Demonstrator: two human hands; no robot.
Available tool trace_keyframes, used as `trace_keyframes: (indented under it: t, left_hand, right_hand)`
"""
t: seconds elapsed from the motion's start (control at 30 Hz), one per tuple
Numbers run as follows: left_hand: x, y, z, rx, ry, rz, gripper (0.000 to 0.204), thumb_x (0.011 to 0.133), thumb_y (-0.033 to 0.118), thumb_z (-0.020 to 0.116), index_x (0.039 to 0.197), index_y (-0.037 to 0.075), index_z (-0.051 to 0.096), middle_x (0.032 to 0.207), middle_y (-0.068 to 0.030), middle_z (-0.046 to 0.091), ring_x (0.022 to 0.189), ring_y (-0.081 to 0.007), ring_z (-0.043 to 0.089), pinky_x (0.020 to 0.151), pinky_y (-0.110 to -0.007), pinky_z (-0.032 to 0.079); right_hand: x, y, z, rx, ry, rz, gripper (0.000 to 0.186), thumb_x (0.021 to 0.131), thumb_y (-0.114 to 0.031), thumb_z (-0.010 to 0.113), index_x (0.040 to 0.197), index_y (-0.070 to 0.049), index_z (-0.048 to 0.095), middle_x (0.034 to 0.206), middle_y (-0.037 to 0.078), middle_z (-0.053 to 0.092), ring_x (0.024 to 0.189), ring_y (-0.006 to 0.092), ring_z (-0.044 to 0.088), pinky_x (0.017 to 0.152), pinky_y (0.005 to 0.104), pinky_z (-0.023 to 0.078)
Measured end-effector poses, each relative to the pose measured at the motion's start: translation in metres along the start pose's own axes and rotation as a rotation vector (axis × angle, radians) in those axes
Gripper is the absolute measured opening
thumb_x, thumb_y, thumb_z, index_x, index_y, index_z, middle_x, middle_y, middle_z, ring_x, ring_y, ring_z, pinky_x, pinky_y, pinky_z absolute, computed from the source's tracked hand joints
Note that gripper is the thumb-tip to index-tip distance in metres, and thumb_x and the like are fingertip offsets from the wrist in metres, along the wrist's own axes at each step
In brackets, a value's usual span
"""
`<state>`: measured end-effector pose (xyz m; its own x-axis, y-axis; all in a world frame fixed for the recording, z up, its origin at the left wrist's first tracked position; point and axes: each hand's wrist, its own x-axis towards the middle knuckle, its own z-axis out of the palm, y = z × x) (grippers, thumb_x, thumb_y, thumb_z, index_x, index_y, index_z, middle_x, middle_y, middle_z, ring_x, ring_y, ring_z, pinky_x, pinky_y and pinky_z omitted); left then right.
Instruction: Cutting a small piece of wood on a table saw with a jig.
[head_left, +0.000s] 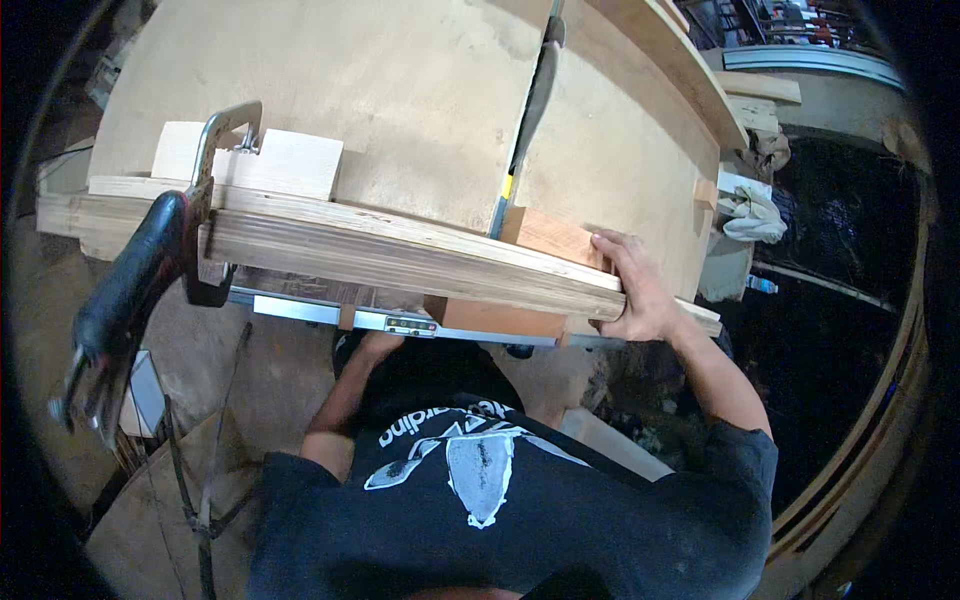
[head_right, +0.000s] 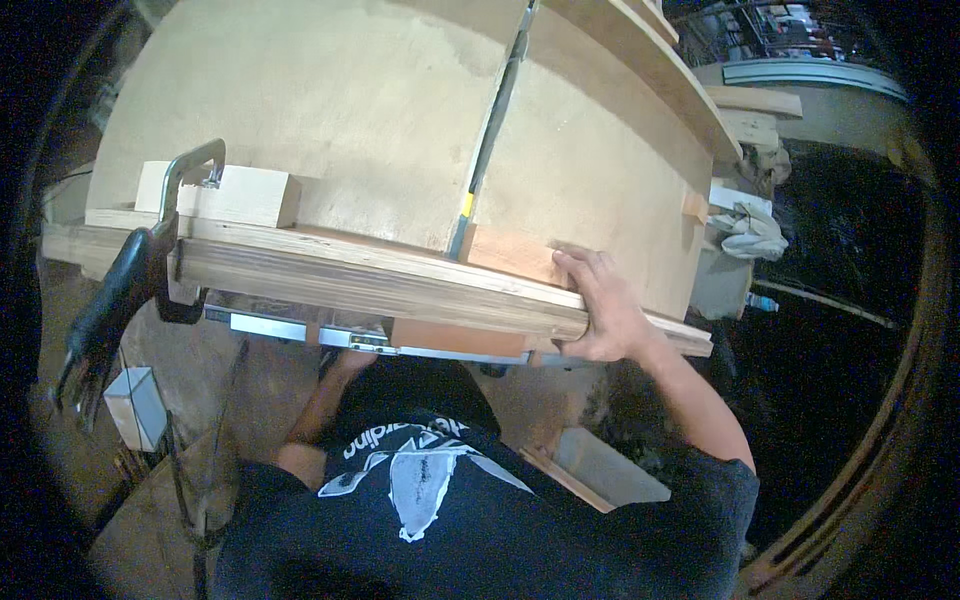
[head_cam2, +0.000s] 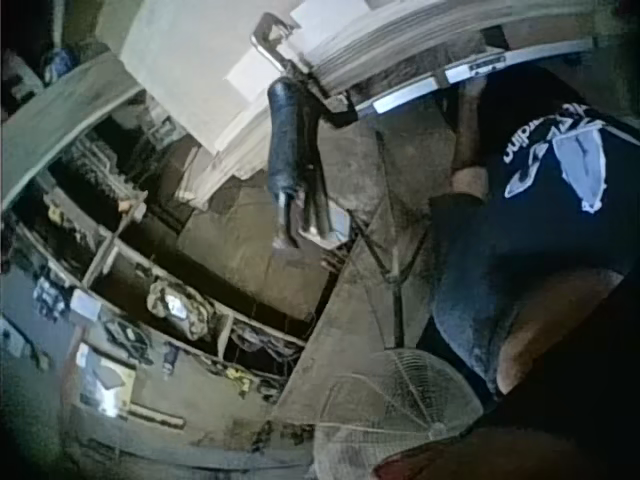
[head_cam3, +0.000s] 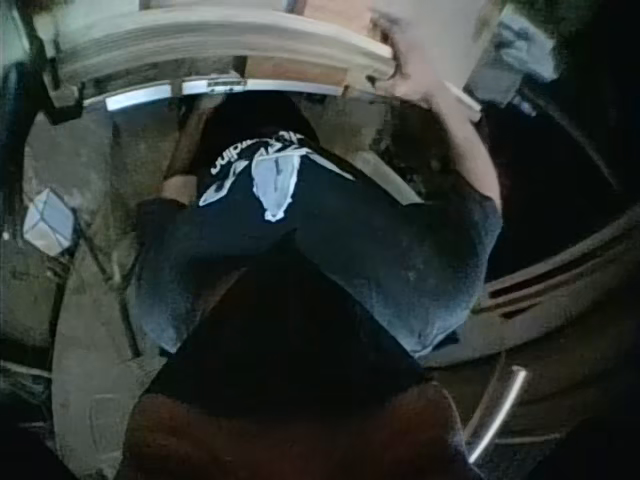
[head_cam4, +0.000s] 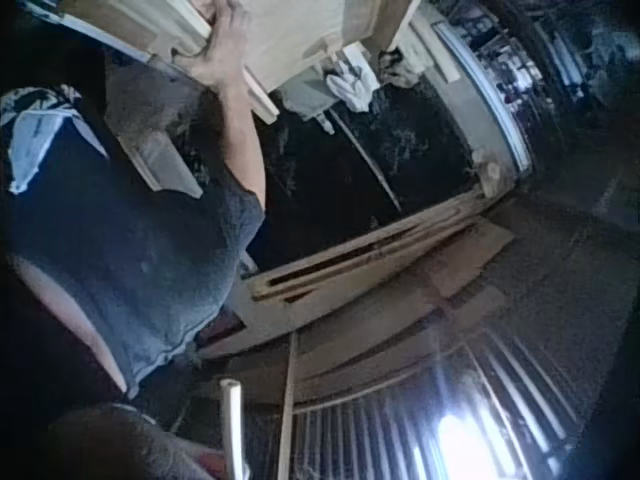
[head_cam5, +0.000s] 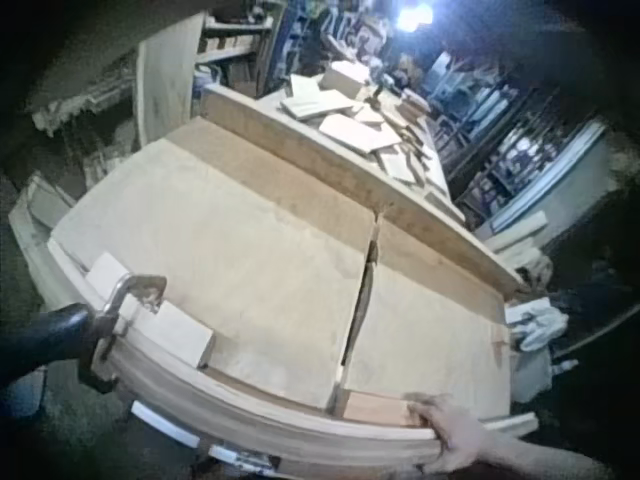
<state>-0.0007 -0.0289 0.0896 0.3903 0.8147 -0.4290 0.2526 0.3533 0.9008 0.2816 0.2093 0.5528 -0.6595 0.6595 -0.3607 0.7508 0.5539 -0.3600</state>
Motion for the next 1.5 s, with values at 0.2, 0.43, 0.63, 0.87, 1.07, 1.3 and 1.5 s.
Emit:
trace_keyframes:
  t: [0.2, 0.43, 0.63, 0.87, 1.07, 1.3, 1.5]
  left_hand:
    - [-0.023, 0.131, -0.014, -0.826, 0.252, -0.295, 0.022, 0.104, 0.017, 0.057, 0.117, 0.0, 0.055, 0.105, -0.0136, 0.066, 0.098, -0.0243, 0.069, 0.073, -0.042, 0.066]
    - [-0.033, 0.125, -0.035, 0.455, 0.465, 0.223, 0.013, 0.094, 0.013, 0.058, 0.089, 0.003, 0.064, 0.093, -0.0149, 0.068, 0.089, -0.0311, 0.067, 0.083, -0.049, 0.051]
    - [-0.027, 0.089, -0.005, 0.181, 0.718, 0.109, 0.016, 0.09, 0.016, 0.066, 0.086, 0.002, 0.061, 0.088, -0.0172, 0.067, 0.091, -0.0371, 0.063, 0.089, -0.051, 0.047]
    - [-0.014, 0.077, 0.038, 0.61, 0.69, 0.395, 0.026, 0.095, 0.02, 0.059, 0.11, 0.0, 0.065, 0.1, -0.0228, 0.068, 0.103, -0.043, 0.065, 0.102, -0.058, 0.046]
    - [-0.008, 0.108, 0.042, 0.407, 0.59, 0.243, 0.015, 0.086, 0.013, 0.063, 0.093, -0.001, 0.064, 0.084, -0.0222, 0.066, 0.088, -0.0464, 0.065, 0.094, -0.061, 0.046]
    - [-0.026, 0.109, 0.028, 0.495, 0.621, 0.134, 0.013, 0.081, 0.011, 0.066, 0.086, 0.0, 0.062, 0.078, -0.0215, 0.064, 0.083, -0.0461, 0.064, 0.087, -0.06, 0.047]
    - [-0.016, 0.101, 0.026, 0.519, 0.683, 0.26, 0.016, 0.077, 0.013, 0.069, 0.08, 0.001, 0.06, 0.077, -0.021, 0.063, 0.08, -0.0452, 0.063, 0.082, -0.06, 0.047]
  right_hand:
    - [-0.007, -0.008, -0.003, 0.002, 0.01, 0.027, 0.1, 0.058, -0.029, 0.083, 0.144, 0.001, 0.044, 0.143, 0.027, 0.048, 0.128, 0.0453, 0.047, 0.112, 0.0515, 0.04]
    - [-0.019, -0.003, 0.004, 0.018, 0.028, 0.017, 0.099, 0.058, -0.029, 0.083, 0.143, 0.004, 0.045, 0.141, 0.027, 0.049, 0.128, 0.0457, 0.047, 0.112, 0.0517, 0.04]
    - [-0.008, 0.0, 0.001, 0.031, 0.061, -0.006, 0.102, 0.051, -0.022, 0.079, 0.144, 0.003, 0.044, 0.141, 0.027, 0.049, 0.129, 0.0457, 0.047, 0.111, 0.0512, 0.04]
    - [0.005, -0.001, -0.004, 0.06, 0.033, 0.008, 0.101, 0.053, -0.024, 0.083, 0.142, 0.002, 0.044, 0.141, 0.027, 0.048, 0.125, 0.046, 0.047, 0.109, 0.0514, 0.041]
    - [-0.005, 0.003, -0.001, 0.033, 0.031, 0.054, 0.105, 0.048, -0.024, 0.082, 0.142, 0.002, 0.045, 0.141, 0.027, 0.048, 0.126, 0.0467, 0.048, 0.109, 0.0527, 0.042]
    - [-0.002, 0.001, -0.002, 0.029, -0.001, 0.031, 0.109, 0.045, -0.025, 0.082, 0.144, 0.001, 0.044, 0.142, 0.026, 0.048, 0.123, 0.0468, 0.049, 0.106, 0.0534, 0.045]
    - [0.0, 0.001, -0.003, 0.025, -0.002, 0.047, 0.109, 0.045, -0.025, 0.083, 0.145, -0.001, 0.045, 0.142, 0.026, 0.048, 0.124, 0.0465, 0.048, 0.107, 0.0539, 0.044]
